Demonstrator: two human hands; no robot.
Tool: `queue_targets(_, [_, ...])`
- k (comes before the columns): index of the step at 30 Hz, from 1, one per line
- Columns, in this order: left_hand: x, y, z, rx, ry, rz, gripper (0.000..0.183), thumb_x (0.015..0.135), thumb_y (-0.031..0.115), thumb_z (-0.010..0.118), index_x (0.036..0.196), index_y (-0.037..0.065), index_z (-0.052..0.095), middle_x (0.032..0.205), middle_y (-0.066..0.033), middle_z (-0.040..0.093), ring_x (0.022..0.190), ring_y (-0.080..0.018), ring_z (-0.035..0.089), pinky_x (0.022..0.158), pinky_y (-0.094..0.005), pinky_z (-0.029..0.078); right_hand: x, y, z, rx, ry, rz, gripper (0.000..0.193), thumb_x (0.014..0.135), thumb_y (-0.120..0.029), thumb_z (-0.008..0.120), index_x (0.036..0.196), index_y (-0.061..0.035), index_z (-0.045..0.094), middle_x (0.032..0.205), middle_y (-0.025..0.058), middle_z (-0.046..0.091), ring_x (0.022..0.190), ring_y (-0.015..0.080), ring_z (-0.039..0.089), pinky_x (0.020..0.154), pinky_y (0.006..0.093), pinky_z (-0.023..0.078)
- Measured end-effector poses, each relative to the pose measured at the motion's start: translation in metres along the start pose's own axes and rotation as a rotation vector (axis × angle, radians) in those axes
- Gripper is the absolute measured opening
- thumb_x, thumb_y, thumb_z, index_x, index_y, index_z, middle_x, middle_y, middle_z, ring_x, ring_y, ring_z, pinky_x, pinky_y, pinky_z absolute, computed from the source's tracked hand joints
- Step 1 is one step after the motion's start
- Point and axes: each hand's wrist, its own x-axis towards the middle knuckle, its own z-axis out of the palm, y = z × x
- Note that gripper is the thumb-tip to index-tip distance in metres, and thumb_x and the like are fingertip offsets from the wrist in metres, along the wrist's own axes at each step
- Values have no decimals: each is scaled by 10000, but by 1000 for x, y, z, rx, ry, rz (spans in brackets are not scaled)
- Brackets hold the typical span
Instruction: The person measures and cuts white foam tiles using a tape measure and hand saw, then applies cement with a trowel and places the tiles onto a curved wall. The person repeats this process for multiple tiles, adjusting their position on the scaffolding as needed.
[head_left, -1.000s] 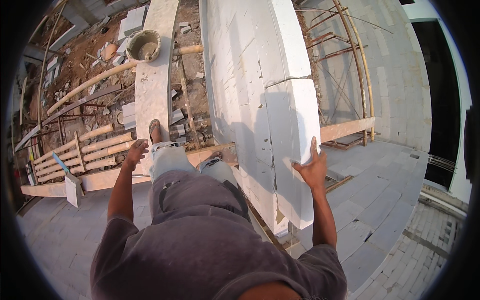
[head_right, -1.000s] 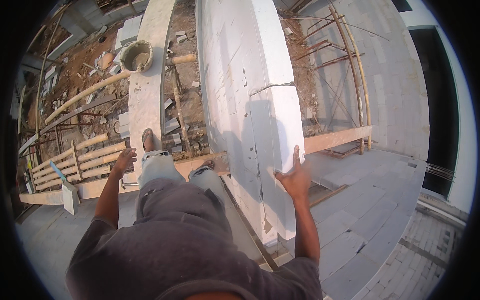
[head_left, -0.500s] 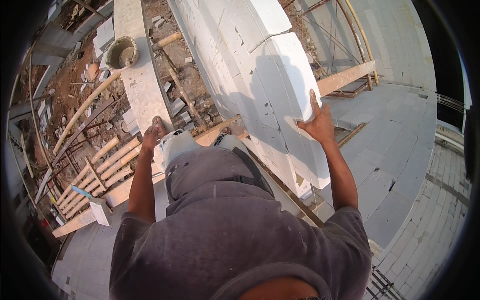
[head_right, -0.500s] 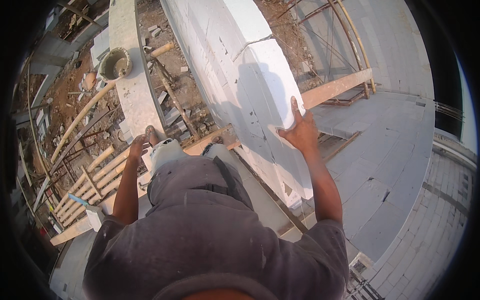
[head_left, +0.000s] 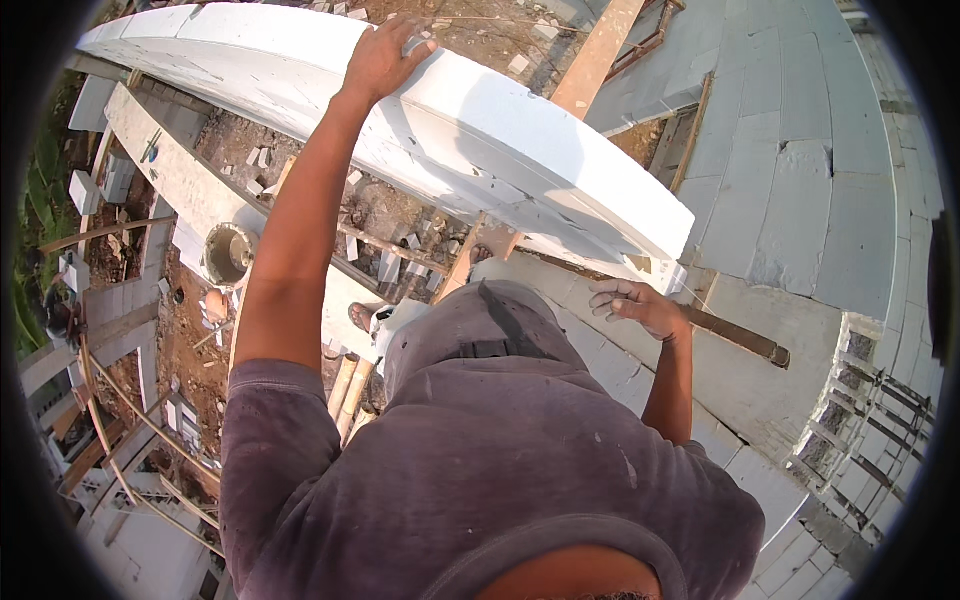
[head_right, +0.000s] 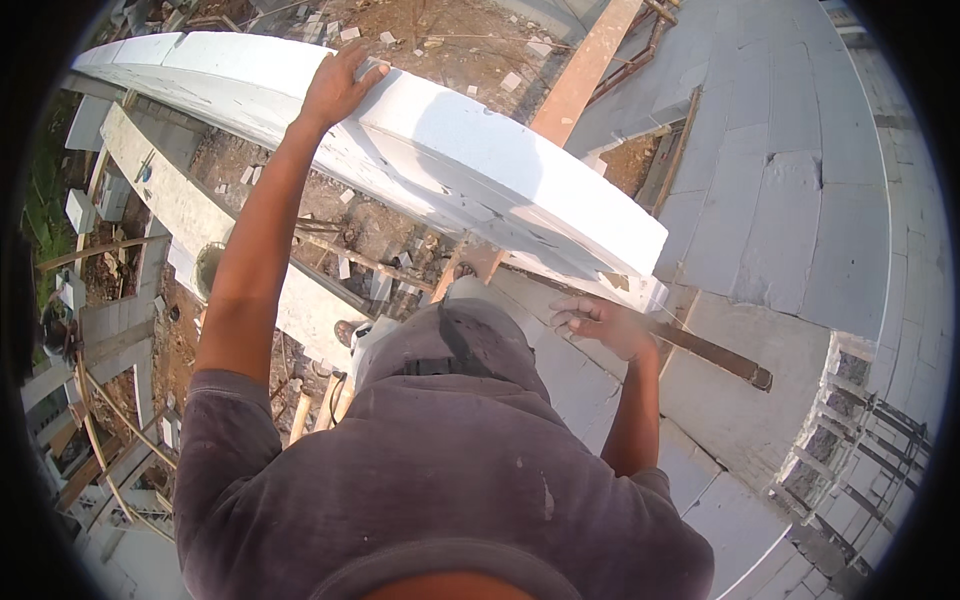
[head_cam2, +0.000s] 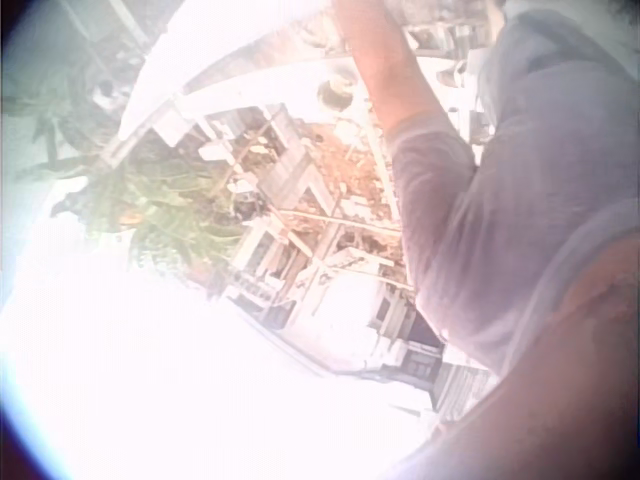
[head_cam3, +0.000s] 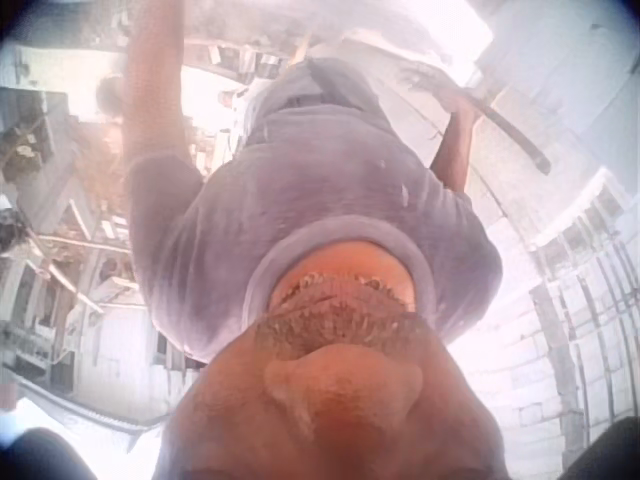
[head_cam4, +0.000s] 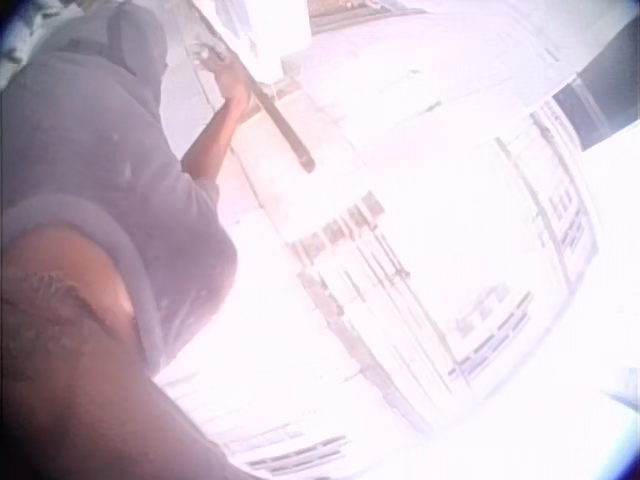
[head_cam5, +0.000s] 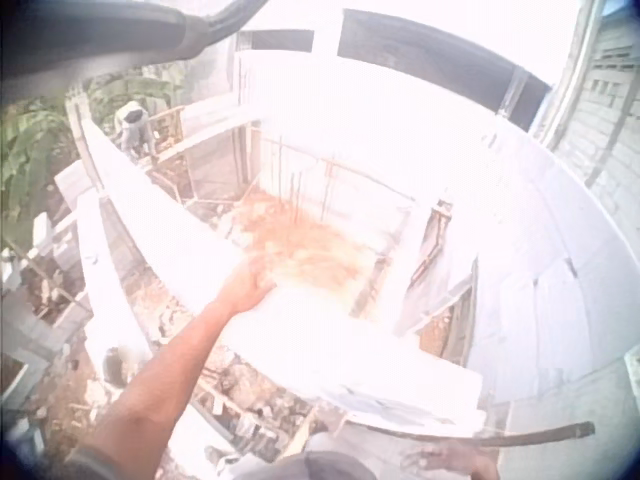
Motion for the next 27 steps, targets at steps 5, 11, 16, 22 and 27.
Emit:
queue_targets(5, [6,-32,26,234,-269,-5,733,970,678,341,1438,134,490,1519,-134,428,1448,-318,326,1199,-557,148,63,191,-115,810,1069,-223,504,980,-361,573,1404,-100,491,1296,86,603,1088,210,599,886,353,504])
queue_targets(11, [11,-26,22,244,-262,74,719,980,663,340,1394,100,510,1430,-159,495,1396,-334,391,1171,-585,183,124,109,-144,1115,756,-725,611,988,-500,481,1399,-48,493,1372,135,568,1266,290,543,1075,468,431])
queue_targets(16, [7,-37,24,242,-185,119,697,986,642,354,1351,74,528,1305,-173,553,1292,-350,484,1140,-613,219,148,134,-150,1231,673,-727,528,992,-467,477,1308,-58,580,1258,100,649,1136,268,631,986,417,521])
queue_targets(22, [10,-30,24,247,-189,134,667,988,624,367,1296,61,549,1256,-158,568,1241,-348,519,1123,-624,241,150,157,-157,1237,653,-741,478,998,-440,486,1267,-61,597,1205,82,667,1100,261,643,964,407,531])
queue_targets(27, [13,-27,24,270,-225,77,643,988,620,369,1267,72,557,1255,-152,570,1242,-344,521,1130,-638,226,150,144,-151,1196,680,-708,468,992,-444,501,1253,-69,602,1194,74,668,1079,254,651,939,400,542])
